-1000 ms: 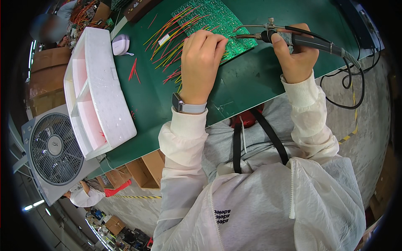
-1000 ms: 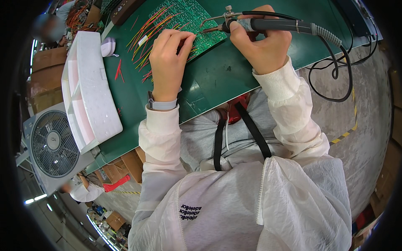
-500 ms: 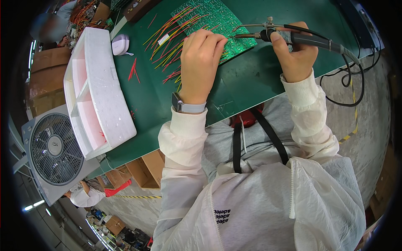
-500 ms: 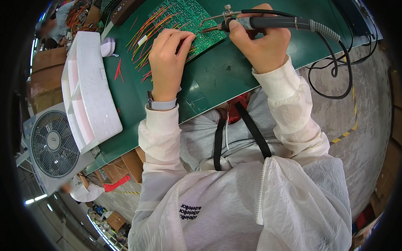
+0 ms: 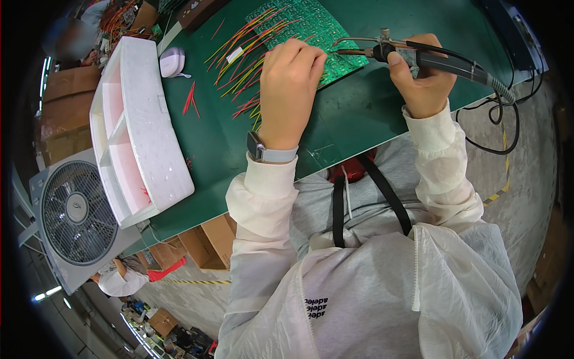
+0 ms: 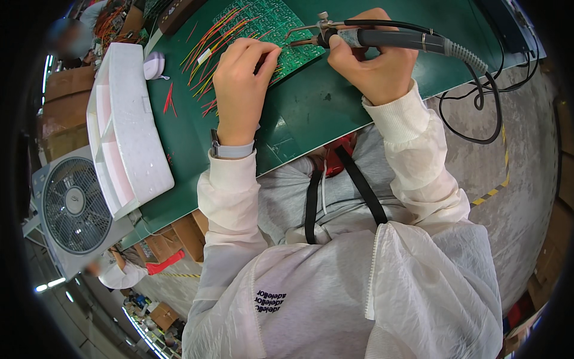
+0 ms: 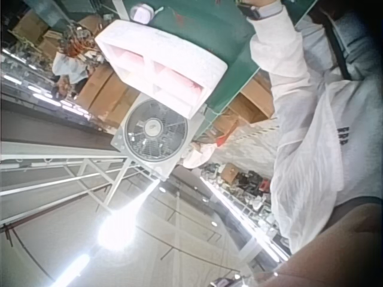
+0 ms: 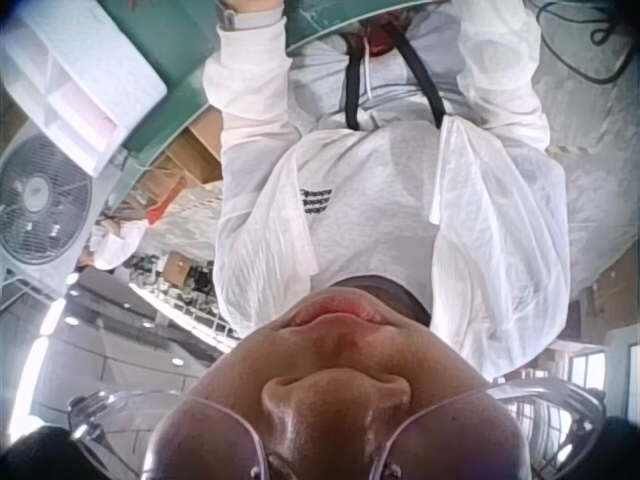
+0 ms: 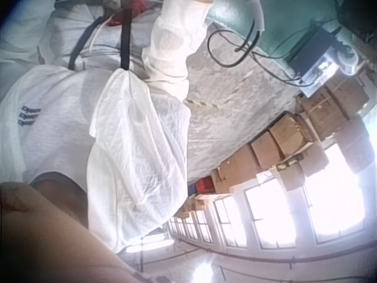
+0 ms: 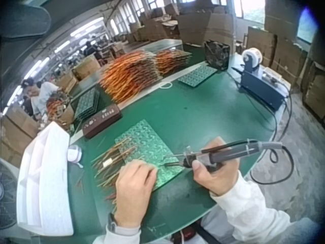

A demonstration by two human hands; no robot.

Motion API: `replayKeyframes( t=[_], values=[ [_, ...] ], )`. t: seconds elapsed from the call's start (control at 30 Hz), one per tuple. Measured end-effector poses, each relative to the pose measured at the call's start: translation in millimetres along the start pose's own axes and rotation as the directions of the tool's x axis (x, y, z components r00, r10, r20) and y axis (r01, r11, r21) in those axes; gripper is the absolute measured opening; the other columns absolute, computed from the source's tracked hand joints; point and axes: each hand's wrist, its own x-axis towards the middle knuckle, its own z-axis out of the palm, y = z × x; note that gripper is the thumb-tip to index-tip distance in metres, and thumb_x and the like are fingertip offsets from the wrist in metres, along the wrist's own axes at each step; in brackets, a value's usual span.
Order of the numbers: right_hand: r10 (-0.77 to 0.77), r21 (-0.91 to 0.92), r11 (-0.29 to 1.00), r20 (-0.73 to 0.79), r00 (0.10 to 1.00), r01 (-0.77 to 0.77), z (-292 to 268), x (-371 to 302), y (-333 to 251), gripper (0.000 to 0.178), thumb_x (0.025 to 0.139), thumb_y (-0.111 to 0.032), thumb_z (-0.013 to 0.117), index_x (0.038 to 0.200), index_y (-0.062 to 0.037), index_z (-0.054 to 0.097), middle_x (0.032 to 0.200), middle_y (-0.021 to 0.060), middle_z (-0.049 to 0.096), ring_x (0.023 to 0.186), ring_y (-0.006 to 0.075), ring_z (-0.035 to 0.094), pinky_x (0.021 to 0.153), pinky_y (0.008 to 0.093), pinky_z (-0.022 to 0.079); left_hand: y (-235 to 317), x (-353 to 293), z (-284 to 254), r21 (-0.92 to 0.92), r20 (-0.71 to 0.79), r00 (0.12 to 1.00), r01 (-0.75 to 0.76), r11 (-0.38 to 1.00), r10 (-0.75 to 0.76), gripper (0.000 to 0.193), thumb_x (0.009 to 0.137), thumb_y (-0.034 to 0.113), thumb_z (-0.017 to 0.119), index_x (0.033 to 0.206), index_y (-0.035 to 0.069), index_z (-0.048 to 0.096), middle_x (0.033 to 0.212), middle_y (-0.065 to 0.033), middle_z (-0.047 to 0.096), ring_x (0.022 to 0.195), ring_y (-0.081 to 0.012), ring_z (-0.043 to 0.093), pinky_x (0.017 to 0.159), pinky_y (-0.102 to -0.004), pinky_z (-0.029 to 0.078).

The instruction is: Soldering multiple colored wires onto a green circuit board using a handheld soldering iron.

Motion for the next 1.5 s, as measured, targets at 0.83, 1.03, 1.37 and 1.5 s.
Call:
replayKeyframes(
  t=[0.83, 1.03, 1.37, 1.5],
  values=[
    [-0.145, -0.005, 0.989, -0.102, 0.984, 0.145, 3.3, 4.7, 4.3, 0.022, 0.063, -0.015, 0.07, 0.073, -0.0005, 0.056, 0.055, 0.0015, 0.053, 0.046, 0.0069, 0.05, 0.044, 0.0187, 0.041, 3.8, 2.1, -2.0, 0.072, 0.019, 0.998, -0.059, 0.996, 0.058, 0.009, 0.068, 0.004, 0.065, 0.075, 0.002, 0.059, 0.075, -0.0065, 0.056, 0.07, -0.0243, 0.054, 0.062, -0.0325, 0.043],
    [-0.145, -0.038, 0.989, -0.085, 0.986, 0.142, 3.3, 4.8, 4.6, 0.023, 0.063, -0.016, 0.07, 0.073, -0.0009, 0.056, 0.055, 0.0018, 0.054, 0.046, 0.0071, 0.05, 0.043, 0.0185, 0.04, 3.9, 2.1, -2.5, 0.086, 0.022, 0.998, -0.057, 0.995, 0.055, 0.009, 0.068, 0.005, 0.066, 0.075, 0.003, 0.059, 0.075, -0.0062, 0.056, 0.07, -0.0239, 0.054, 0.062, -0.0324, 0.043],
    [-0.024, -0.007, 1.0, 0.001, 1.0, 0.024, 0.4, 0.0, 2.0, 0.024, 0.069, -0.015, 0.069, 0.079, 0.0017, 0.054, 0.071, 0.003, 0.053, 0.063, 0.0094, 0.048, 0.059, 0.0217, 0.04, 3.5, 2.2, -2.2, 0.076, 0.01, 0.998, -0.064, 0.995, 0.064, 0.009, 0.068, 0.004, 0.066, 0.074, 0.003, 0.06, 0.075, -0.006, 0.056, 0.069, -0.0234, 0.054, 0.061, -0.0321, 0.042],
    [-0.008, -0.006, 1.0, 0.012, 1.0, 0.008, 0.2, 1.6, 3.6, 0.024, 0.069, -0.015, 0.069, 0.079, 0.0017, 0.054, 0.072, 0.003, 0.054, 0.063, 0.0089, 0.048, 0.059, 0.0212, 0.04, 2.8, 1.8, -2.0, 0.08, 0.005, 0.998, -0.061, 0.995, 0.061, 0.009, 0.068, 0.004, 0.066, 0.074, 0.003, 0.06, 0.074, -0.006, 0.056, 0.068, -0.0233, 0.054, 0.061, -0.032, 0.042]
  ],
)
